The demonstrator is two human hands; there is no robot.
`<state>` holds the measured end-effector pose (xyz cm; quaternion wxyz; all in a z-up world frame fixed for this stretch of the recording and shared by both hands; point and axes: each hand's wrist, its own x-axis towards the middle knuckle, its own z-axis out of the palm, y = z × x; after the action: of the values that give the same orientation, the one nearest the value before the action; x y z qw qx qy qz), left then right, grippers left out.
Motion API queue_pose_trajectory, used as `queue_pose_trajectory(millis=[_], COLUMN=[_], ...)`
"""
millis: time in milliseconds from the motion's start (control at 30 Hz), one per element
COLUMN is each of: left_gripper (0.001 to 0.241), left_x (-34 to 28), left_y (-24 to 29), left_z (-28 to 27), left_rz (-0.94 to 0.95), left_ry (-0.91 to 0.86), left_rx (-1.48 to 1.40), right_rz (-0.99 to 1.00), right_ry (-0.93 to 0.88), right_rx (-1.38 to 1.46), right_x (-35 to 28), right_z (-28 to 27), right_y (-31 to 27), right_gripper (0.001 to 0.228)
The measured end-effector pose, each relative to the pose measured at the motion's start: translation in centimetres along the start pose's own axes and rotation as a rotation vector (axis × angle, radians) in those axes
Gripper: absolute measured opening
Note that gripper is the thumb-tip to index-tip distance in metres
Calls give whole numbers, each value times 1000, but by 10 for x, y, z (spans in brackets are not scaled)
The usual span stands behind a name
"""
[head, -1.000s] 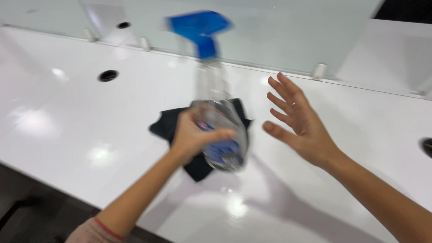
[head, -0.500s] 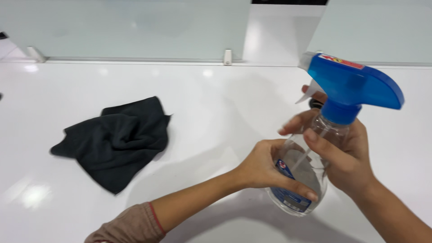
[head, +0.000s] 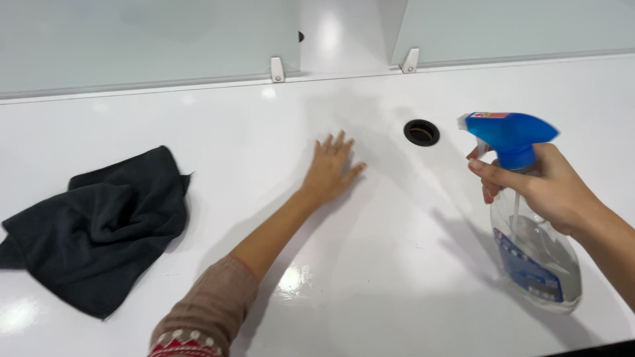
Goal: The person sprays a white desk surface with liquid from a spray bottle, wipes the area with a dark cloth, and moves an office chair out of the way to continue cleaning.
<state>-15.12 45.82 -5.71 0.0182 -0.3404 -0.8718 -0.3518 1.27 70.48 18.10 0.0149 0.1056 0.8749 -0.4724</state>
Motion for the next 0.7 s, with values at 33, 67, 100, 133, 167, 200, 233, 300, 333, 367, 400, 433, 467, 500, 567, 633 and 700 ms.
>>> queue_pose_trajectory(millis=[33,67,100,133,167,200,233,300,333,367,400,433,467,500,567,633,700], left_gripper=[73,72,72,72,73,73,72,72,73,74,74,73,72,72,72,72,73], left_x=[9,18,27,37,45,47,44,41,39,39,40,40,40,40,40,40,41], left_y=[-10,-18,-24,-28,-30,-30,-29,-26,-25,-23,-21,-18,-16,-15,-14,-13,-13], left_z=[5,8,11,12,13,16,19,19,16,13,9,8,6,5,3,2,2], left_rz=[1,3,7,-1,-6,1,-21,-37,-41,-44,-36,-70,-103,-100,-102,-97,-94], left_ry=[41,82,78,44,14,14,-7,-29,-52,-73,-73,-95,-118,-120,-130,-136,-139], left_rx=[82,165,160,205,251,248,255,268,270,271,276,270,264,262,275,275,276], right_rz=[7,59,110,116,126,135,135,97,95,145,196,197,185,174,163,149,129], right_ry=[5,23,40,44,43,42,51,-30,-25,-24,-22,-19,-23,-29,-27,-27,-15], right_rx=[-1,-168,-335,-336,-249,-163,-160,-41,-35,-109,-182,-183,-170,-157,-198,-239,-198], right_x=[1,2,4,7,11,15,20,36,44,53,63,71,81,89,103,114,127], right_z=[-2,-2,-3,-3,-5,-9,-12,-16,-16,-17,-17,-18,-17,-18,-15,-14,-12], right_y=[-1,-2,-2,-2,-2,-2,0,2,3,3,3,3,2,2,3,6,10], right_gripper=[41,38,36,36,30,25,25,25,25,23,22,22,22,22,22,22,22])
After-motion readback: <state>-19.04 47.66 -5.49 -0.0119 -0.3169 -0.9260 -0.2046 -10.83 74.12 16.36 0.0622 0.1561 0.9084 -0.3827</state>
